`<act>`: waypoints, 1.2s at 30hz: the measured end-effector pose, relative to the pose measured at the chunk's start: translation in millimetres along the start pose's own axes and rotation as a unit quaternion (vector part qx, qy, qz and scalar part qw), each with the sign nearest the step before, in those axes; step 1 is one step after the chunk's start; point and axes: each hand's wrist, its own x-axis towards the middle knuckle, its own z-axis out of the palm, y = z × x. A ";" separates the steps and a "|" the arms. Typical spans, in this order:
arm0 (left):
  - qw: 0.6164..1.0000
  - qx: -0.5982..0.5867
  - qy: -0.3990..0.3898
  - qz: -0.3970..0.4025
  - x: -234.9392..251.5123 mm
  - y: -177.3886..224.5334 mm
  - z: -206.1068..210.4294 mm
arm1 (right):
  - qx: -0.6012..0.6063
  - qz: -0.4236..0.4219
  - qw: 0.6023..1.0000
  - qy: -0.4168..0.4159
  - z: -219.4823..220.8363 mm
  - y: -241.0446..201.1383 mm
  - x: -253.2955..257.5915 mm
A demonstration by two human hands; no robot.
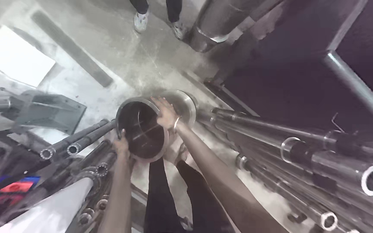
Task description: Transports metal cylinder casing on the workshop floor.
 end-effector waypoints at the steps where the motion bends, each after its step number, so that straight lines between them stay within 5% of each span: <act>1: 1.000 -0.010 -0.001 -0.017 -5.4 0.8 0.3 | -0.006 -0.001 1.000 0.003 -4.3 -3.0 4.7; 7: 0.999 0.023 -0.005 -0.033 -17.7 -13.9 15.2 | -0.047 0.119 0.983 0.128 8.3 -7.1 -45.0; 11: 0.998 0.022 -0.017 -0.065 -32.4 -9.3 22.2 | 0.004 0.069 0.962 0.265 32.9 14.9 -50.6; 18: 0.990 -0.055 -0.102 -0.081 -32.6 -2.6 12.3 | -0.048 0.049 0.985 0.156 -25.3 -7.8 -4.6; 24: 0.976 0.017 -0.032 0.213 61.7 102.9 -18.2 | -0.111 0.036 0.991 0.065 -63.6 -28.1 33.5; 28: 0.916 0.153 -0.164 0.332 128.1 191.5 -19.0 | -0.155 0.021 0.988 0.005 -81.6 -40.2 52.5; 31: 0.874 0.156 -0.249 0.387 129.5 200.1 -0.3 | -0.184 0.004 0.982 -0.033 -95.3 -48.2 67.4; 36: 0.902 0.130 -0.097 0.401 101.1 180.0 11.1 | -0.116 -0.027 0.993 0.012 -110.5 -37.1 70.5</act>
